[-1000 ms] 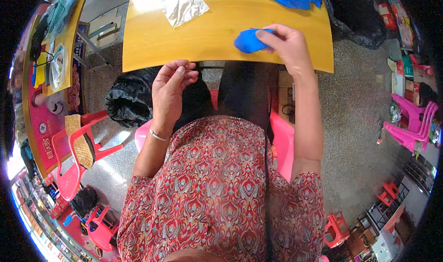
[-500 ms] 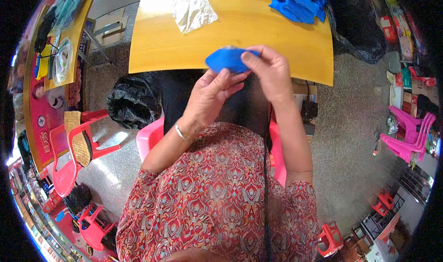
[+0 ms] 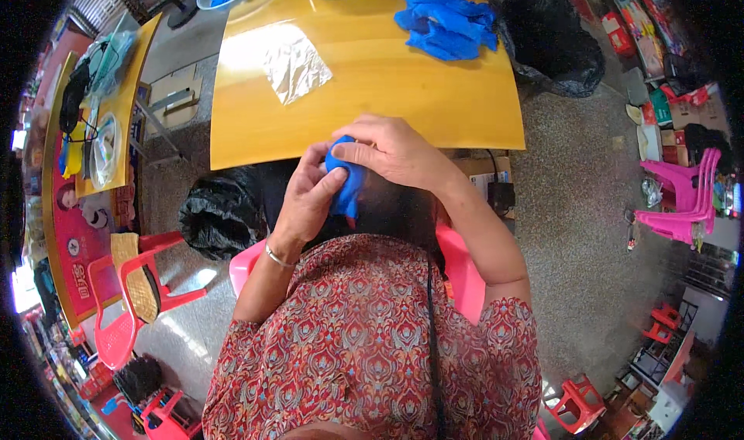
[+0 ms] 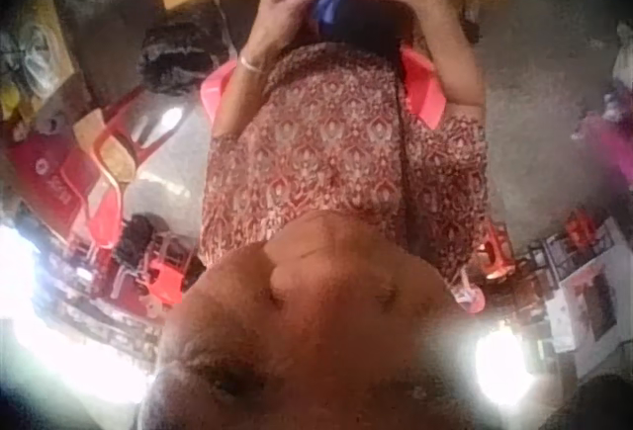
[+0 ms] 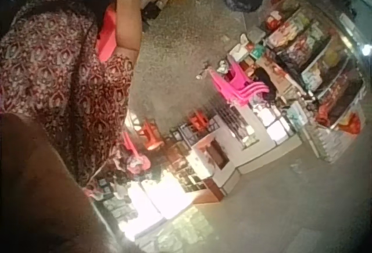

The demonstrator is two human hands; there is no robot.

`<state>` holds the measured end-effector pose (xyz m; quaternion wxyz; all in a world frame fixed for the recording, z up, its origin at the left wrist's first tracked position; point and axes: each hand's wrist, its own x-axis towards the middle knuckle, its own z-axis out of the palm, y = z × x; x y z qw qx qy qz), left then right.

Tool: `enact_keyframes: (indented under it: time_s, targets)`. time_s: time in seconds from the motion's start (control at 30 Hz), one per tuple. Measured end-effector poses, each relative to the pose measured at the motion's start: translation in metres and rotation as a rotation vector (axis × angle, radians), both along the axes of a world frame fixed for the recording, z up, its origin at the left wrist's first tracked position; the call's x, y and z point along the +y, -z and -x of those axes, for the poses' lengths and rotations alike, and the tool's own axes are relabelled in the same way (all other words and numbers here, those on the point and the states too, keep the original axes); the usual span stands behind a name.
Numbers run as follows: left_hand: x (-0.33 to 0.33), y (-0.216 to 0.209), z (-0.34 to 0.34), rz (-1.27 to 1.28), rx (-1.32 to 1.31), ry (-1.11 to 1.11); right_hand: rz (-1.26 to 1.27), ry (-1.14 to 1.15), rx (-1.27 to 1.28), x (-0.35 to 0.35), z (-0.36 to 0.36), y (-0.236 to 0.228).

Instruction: The person sits at a yellow table and repeatedly stuffs small, clear plastic bags containing a granular substance into blue fabric pouches. They fold and pinch the open ends of the pouches to secure the contents, then place the finished items into a metal tin on the table.

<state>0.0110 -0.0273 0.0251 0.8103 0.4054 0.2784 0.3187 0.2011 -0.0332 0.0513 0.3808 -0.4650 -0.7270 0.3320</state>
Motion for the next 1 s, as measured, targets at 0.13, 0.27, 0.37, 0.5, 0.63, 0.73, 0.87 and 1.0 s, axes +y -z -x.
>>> enact_keyframes:
  time_s: [0.13, 0.27, 0.37, 0.5, 0.63, 0.73, 0.87, 1.0]
  targets:
    - [0.0, -0.005, 0.008, 0.19, -0.04, -0.023, 0.55, 0.049, 0.439, -0.003, 0.002, 0.002]
    - [0.004, 0.01, 0.013, 0.236, -0.046, -0.091, 0.521, 0.184, 0.537, -0.004, -0.006, 0.003]
    - [0.006, 0.015, 0.016, 0.231, 0.005, -0.239, 0.546, 0.342, 0.862, -0.006, -0.022, 0.001]
    - [0.011, 0.03, 0.024, 0.249, 0.057, -0.327, 0.181, 0.546, 0.038, 0.0, -0.059, 0.04]
    - [0.008, 0.036, 0.03, 0.262, 0.068, -0.324, 0.393, 0.561, 0.418, 0.004, -0.069, 0.037]
    - [0.01, 0.037, 0.027, 0.261, 0.067, -0.328, 0.365, 0.513, 0.284, 0.002, -0.068, 0.04]
    - [0.011, 0.03, 0.023, 0.195, 0.1, -0.323, 0.358, 0.598, 0.353, 0.006, -0.073, 0.046]
    - [0.005, 0.026, 0.005, -0.04, 0.188, -0.351, 0.092, 0.648, -0.245, 0.007, -0.092, 0.075]
